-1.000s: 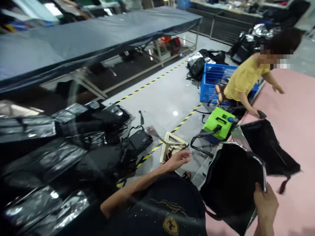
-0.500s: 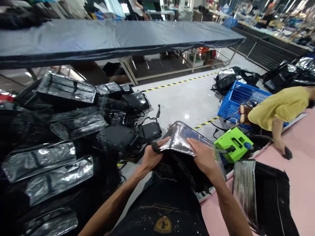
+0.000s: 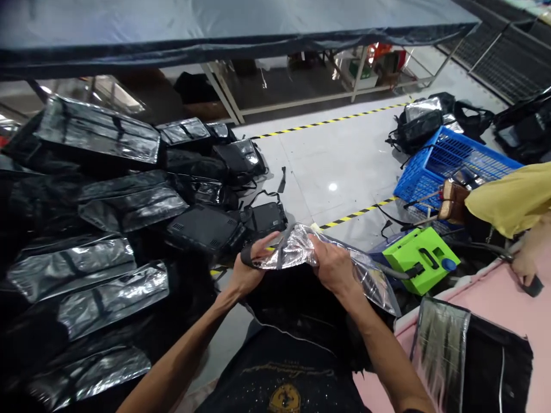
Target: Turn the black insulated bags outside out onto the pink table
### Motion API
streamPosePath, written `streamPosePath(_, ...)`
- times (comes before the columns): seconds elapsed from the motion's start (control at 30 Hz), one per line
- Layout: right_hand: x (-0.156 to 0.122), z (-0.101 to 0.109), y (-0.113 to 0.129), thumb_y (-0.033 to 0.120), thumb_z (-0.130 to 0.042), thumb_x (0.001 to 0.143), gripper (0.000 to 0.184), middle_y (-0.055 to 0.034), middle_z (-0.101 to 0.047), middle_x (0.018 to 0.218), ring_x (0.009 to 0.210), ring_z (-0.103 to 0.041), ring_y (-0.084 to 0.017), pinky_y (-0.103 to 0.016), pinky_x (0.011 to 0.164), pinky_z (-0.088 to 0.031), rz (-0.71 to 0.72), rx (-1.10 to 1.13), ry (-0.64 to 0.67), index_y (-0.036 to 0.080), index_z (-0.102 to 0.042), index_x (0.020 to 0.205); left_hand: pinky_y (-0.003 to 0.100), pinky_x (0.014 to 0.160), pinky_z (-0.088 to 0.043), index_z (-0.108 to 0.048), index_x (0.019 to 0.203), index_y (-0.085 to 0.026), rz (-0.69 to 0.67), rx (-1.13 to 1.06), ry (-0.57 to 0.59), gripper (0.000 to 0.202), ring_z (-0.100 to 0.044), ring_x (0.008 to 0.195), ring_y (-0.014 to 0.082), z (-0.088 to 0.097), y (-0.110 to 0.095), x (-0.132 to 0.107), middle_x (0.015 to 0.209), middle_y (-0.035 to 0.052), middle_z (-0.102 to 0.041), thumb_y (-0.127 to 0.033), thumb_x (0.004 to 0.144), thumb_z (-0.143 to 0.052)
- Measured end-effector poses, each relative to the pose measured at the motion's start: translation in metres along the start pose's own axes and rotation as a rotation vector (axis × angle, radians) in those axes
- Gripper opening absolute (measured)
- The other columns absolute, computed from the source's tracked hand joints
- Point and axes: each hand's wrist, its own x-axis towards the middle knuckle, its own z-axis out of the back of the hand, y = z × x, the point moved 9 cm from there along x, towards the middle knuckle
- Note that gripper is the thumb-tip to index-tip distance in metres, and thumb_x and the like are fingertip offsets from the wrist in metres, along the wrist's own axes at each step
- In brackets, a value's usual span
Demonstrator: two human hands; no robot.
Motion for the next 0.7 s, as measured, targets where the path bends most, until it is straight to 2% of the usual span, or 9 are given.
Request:
streamPosePath(0.07, 0.021, -0.011, -0.016, 0.031, -0.061, 0.113, 0.052, -0.0092, -0.087, 0.123, 0.099, -0.082, -0.026, -0.032, 0.087, -0.06, -0.063, 0.097, 0.107, 0.024, -0.062, 0.164, 0.032, 0.081, -0.064, -0.064, 0.163, -0.02, -0.065, 0.005, 0.001, 0.081, -0.08, 0.081, 0.0209, 0.007, 0.005, 0.02, 0.097, 0.0037, -0.087, -0.023, 0.083, -0.074)
streamPosePath(0.13, 0.042, -0.019, -0.028, 0.034, -0.063, 0.112, 0.047, -0.0042, -0.087, 0.125, 0.1, -0.083, -0.026, -0.032, 0.087, -0.059, -0.124, 0.203, 0.188, 0.033, -0.067, 0.159, 0.031, 0.077, -0.063, -0.057, 0.168, -0.021, -0.097, -0.002, -0.013, 0.087, -0.077, 0.076, 0.0189, 0.012, 0.015, 0.039, 0.095, 0.0021, -0.086, -0.021, 0.083, -0.07)
streamPosePath(0.2, 0.063, -0.025, -0.039, 0.04, -0.065, 0.11, 0.034, -0.0009, -0.087, 0.121, 0.101, -0.083, -0.025, -0.031, 0.087, -0.057, -0.17, 0.312, 0.229, 0.036, -0.078, 0.142, 0.03, 0.074, -0.061, -0.054, 0.17, -0.021, -0.112, -0.009, -0.047, 0.089, -0.075, 0.075, 0.018, 0.016, 0.026, 0.057, 0.097, 0.0025, -0.085, -0.019, 0.081, -0.067)
streamPosePath(0.27, 0.083, -0.033, -0.053, 0.047, -0.067, 0.108, 0.024, 0.0, -0.087, 0.109, 0.095, -0.08, -0.024, -0.03, 0.084, -0.054, -0.221, 0.421, 0.245, 0.033, -0.084, 0.118, 0.03, 0.076, -0.061, -0.053, 0.17, -0.021, -0.122, -0.008, -0.077, 0.09, -0.075, 0.077, 0.0179, 0.019, 0.036, 0.074, 0.099, 0.0026, -0.084, -0.018, 0.081, -0.065)
streamPosePath(0.33, 0.101, -0.046, -0.071, 0.055, -0.069, 0.104, 0.031, 0.0006, -0.081, 0.09, 0.082, -0.073, -0.021, -0.029, 0.078, -0.049, -0.279, 0.513, 0.254, 0.028, -0.08, 0.095, 0.032, 0.081, -0.062, -0.053, 0.171, -0.022, -0.131, -0.01, -0.086, 0.089, -0.076, 0.082, 0.0187, 0.019, 0.043, 0.092, 0.1, 0.0024, -0.083, -0.019, 0.082, -0.064)
streamPosePath(0.4, 0.118, -0.063, -0.089, 0.064, -0.069, 0.101, 0.044, 0.0019, -0.07, 0.078, 0.074, -0.062, -0.018, -0.029, 0.072, -0.044, -0.332, 0.57, 0.259, 0.025, -0.069, 0.08, 0.034, 0.087, -0.062, -0.054, 0.17, -0.022, -0.129, -0.008, -0.083, 0.087, -0.077, 0.088, 0.0202, 0.016, 0.05, 0.115, 0.1, 0.0024, -0.083, -0.02, 0.084, -0.064)
streamPosePath(0.57, 0.151, -0.111, -0.139, 0.088, -0.058, 0.095, 0.071, 0.0036, -0.046, 0.067, 0.071, -0.042, -0.016, -0.03, 0.066, -0.031, -0.484, 0.474, 0.218, 0.025, -0.042, 0.067, 0.039, 0.103, -0.06, -0.074, 0.149, -0.018, -0.033, 0.046, -0.065, 0.063, -0.077, 0.105, 0.0256, -0.007, 0.077, 0.192, 0.108, 0.0076, -0.084, -0.018, 0.087, -0.06)
streamPosePath(0.63, 0.157, -0.128, -0.157, 0.093, -0.05, 0.095, 0.074, 0.0031, -0.044, 0.066, 0.072, -0.04, -0.017, -0.03, 0.065, -0.029, -0.55, 0.38, 0.225, 0.026, -0.039, 0.067, 0.04, 0.112, -0.057, -0.08, 0.135, -0.016, 0.046, 0.082, -0.022, 0.052, -0.075, 0.119, 0.0287, -0.024, 0.087, 0.219, 0.118, 0.0115, -0.084, -0.018, 0.089, -0.057)
streamPosePath(0.7, 0.159, -0.14, -0.17, 0.092, -0.045, 0.098, 0.073, 0.0016, -0.051, 0.067, 0.074, -0.042, -0.018, -0.03, 0.066, -0.03, -0.588, 0.303, 0.259, 0.026, -0.043, 0.067, 0.043, 0.116, -0.055, -0.083, 0.122, -0.015, 0.104, 0.119, 0.049, 0.04, -0.074, 0.125, 0.0314, -0.038, 0.092, 0.236, 0.12, 0.0148, -0.085, -0.023, 0.094, -0.055)
